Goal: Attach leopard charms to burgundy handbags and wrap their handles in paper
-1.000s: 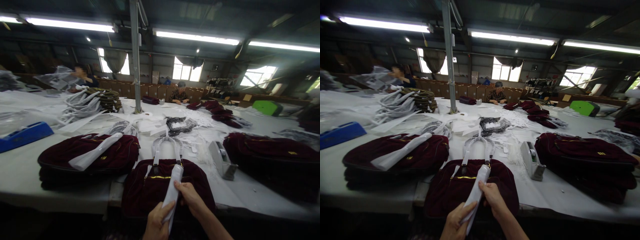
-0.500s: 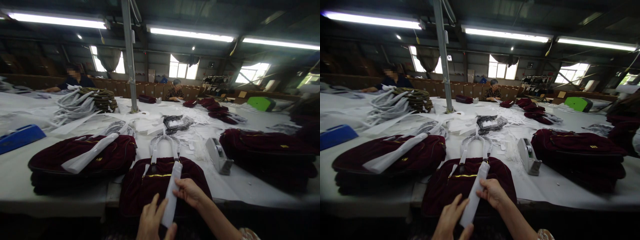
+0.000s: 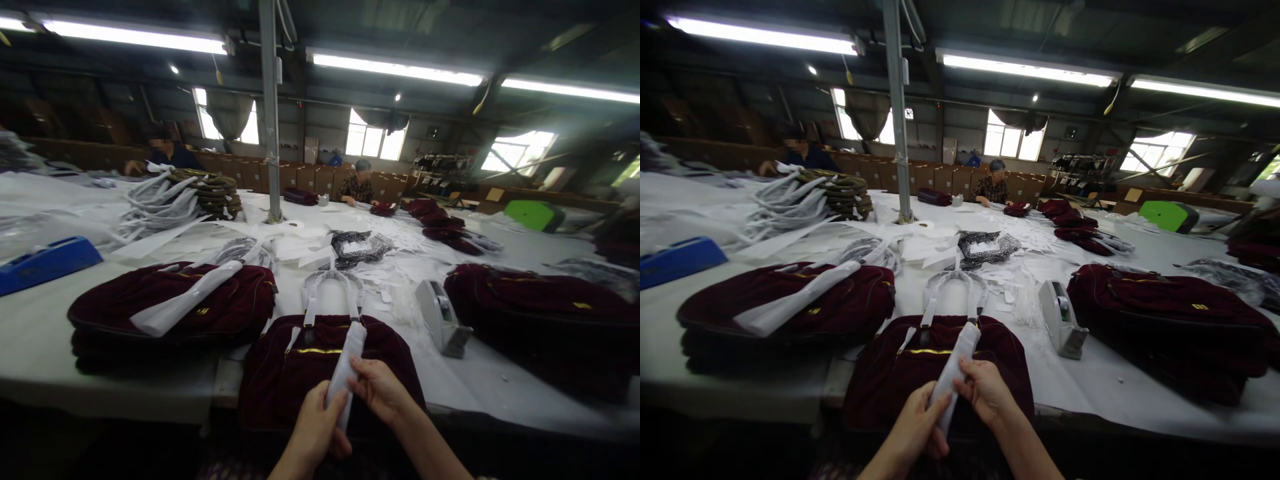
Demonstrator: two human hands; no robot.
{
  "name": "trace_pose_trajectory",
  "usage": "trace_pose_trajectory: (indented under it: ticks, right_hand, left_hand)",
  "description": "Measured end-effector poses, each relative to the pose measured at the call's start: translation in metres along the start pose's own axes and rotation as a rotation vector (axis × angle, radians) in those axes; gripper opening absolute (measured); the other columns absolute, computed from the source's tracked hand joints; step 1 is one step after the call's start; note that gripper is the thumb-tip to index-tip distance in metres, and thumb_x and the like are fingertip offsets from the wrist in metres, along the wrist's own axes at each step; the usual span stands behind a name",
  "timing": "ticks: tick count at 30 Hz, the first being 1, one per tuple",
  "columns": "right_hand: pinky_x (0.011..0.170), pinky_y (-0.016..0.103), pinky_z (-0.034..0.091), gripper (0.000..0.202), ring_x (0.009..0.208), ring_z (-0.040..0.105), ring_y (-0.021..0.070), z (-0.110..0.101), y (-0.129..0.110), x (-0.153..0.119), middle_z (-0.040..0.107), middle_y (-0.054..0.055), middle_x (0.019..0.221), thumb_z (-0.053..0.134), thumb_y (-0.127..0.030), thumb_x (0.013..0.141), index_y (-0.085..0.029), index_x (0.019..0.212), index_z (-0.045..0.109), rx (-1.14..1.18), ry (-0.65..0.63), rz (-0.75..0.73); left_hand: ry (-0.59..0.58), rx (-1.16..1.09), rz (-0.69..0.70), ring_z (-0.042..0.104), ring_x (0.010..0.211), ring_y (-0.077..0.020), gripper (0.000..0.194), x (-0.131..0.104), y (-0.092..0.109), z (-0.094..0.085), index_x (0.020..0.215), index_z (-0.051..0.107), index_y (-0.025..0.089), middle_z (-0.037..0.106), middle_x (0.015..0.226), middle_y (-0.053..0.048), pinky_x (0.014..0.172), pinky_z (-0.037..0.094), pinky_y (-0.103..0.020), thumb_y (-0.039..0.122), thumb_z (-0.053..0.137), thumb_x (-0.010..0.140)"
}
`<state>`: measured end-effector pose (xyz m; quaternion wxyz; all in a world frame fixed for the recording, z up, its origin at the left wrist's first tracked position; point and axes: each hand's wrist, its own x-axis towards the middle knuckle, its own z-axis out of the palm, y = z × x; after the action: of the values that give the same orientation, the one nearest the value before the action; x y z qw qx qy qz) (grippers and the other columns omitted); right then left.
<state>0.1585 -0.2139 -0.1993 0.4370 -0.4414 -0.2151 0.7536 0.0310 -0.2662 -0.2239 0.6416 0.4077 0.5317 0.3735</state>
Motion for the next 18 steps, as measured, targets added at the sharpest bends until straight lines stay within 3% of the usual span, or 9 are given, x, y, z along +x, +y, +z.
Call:
trace_pose_trajectory:
  ticks: [8, 12, 15, 18]
  right_hand:
    - [0.043, 0.01, 0.049, 0.027, 0.049, 0.058, 0.0062, -0.002, 0.01, 0.002, 0.062, 0.004, 0.062, 0.078, -0.025, 0.064, -0.004, 0.072, 0.063, 0.004, -0.047, 0.077]
    - [0.044, 0.013, 0.048, 0.039, 0.053, 0.061, 0.0089, -0.008, 0.0, -0.01, 0.065, 0.007, 0.066, 0.07, -0.043, 0.07, -0.006, 0.076, 0.063, -0.257, -0.072, 0.032]
    - [0.035, 0.014, 0.039, 0.046, 0.046, 0.059, 0.0102, -0.037, -0.03, -0.014, 0.067, 0.009, 0.066, 0.065, -0.053, 0.069, -0.008, 0.081, 0.062, -0.467, 0.133, -0.141]
    - [0.037, 0.018, 0.038, 0.048, 0.049, 0.058, 0.0116, -0.093, -0.079, -0.012, 0.068, 0.01, 0.07, 0.063, -0.056, 0.065, -0.01, 0.081, 0.063, -0.541, 0.543, -0.48]
  left_hand:
    - [0.115, -0.095, 0.027, 0.055, 0.033, -0.0127, 0.043, -0.008, -0.011, 0.0, 0.085, 0.051, 0.013, 0.049, 0.044, 0.006, 0.031, 0.037, -0.016, 0.054, 0.053, 0.072]
    - [0.111, -0.074, 0.041, 0.052, 0.03, -0.0119, 0.039, -0.007, -0.012, 0.0, 0.08, 0.052, 0.014, 0.048, 0.041, 0.006, 0.03, 0.032, -0.015, 0.052, 0.054, 0.072]
    - [0.097, -0.047, 0.04, 0.05, 0.028, -0.0118, 0.039, -0.005, -0.014, -0.001, 0.076, 0.051, 0.015, 0.046, 0.039, 0.006, 0.029, 0.025, -0.014, 0.053, 0.055, 0.071]
    - [0.114, -0.047, 0.039, 0.048, 0.027, -0.0107, 0.041, -0.003, -0.015, -0.002, 0.073, 0.052, 0.016, 0.045, 0.038, 0.007, 0.029, 0.025, -0.015, 0.056, 0.057, 0.067]
